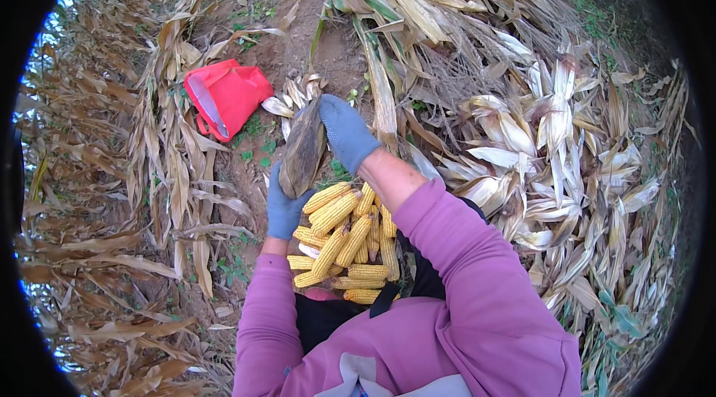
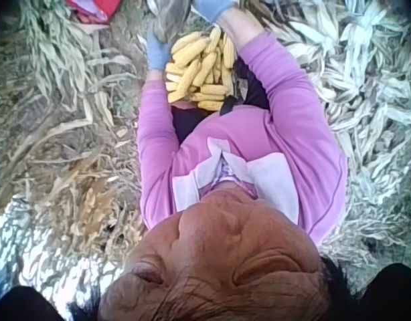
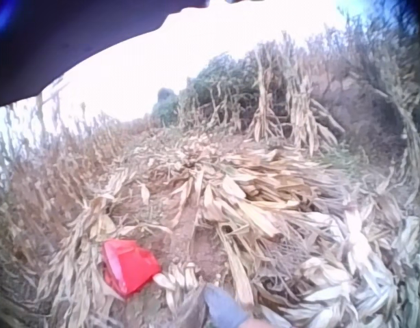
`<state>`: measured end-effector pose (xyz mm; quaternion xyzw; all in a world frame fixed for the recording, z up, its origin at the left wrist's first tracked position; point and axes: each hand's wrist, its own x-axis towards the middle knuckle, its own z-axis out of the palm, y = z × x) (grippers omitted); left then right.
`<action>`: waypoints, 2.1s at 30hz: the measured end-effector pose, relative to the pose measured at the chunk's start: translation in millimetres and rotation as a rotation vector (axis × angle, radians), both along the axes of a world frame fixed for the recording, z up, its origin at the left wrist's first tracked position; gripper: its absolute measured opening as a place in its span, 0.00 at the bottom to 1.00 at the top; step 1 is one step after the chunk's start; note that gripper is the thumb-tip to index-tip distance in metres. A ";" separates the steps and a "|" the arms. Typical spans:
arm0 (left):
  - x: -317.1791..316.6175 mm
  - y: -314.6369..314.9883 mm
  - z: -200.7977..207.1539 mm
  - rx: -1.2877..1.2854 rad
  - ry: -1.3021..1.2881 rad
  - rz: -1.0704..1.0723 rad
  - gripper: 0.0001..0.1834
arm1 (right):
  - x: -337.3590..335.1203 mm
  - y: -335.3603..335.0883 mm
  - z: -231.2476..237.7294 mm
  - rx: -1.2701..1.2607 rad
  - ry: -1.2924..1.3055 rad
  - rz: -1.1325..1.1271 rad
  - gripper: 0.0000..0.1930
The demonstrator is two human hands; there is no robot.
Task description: The person sits on the ground in a cornfield and shucks corn cobs by hand, removing the husks and placing the cleaned cobs into a pile on their lap. The husks are discarded to the side.
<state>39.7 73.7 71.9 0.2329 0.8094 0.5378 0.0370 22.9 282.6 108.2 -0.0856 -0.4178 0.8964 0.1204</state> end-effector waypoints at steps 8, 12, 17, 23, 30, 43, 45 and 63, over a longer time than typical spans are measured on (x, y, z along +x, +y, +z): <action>-6.1 -3.9 7.8 -0.225 0.243 0.050 0.43 | 7.7 1.6 23.2 -0.326 0.009 0.101 0.10; -5.1 3.3 26.5 -0.480 0.441 0.212 0.42 | 5.3 -4.9 22.3 -0.495 -0.047 0.102 0.09; -18.5 0.5 5.5 -0.325 0.225 0.189 0.43 | 15.7 -20.7 31.0 -0.365 -0.017 0.088 0.10; -12.6 -0.5 -4.1 -0.329 0.194 0.196 0.43 | 22.5 -14.9 41.0 0.158 0.185 0.170 0.18; -9.3 3.8 2.2 -0.069 -0.132 -0.002 0.45 | 28.9 -15.5 32.9 0.494 -0.058 0.091 0.21; 15.1 35.9 78.1 0.430 -0.196 -0.026 0.18 | 23.9 -49.9 9.0 0.611 -0.148 -0.003 0.23; 12.7 30.7 79.9 0.487 -0.229 0.023 0.14 | 16.0 -57.0 -4.0 0.506 -0.173 -0.009 0.23; -11.2 18.7 43.9 0.808 -0.365 0.562 0.29 | 15.0 -55.6 35.0 -0.644 -0.142 0.123 0.20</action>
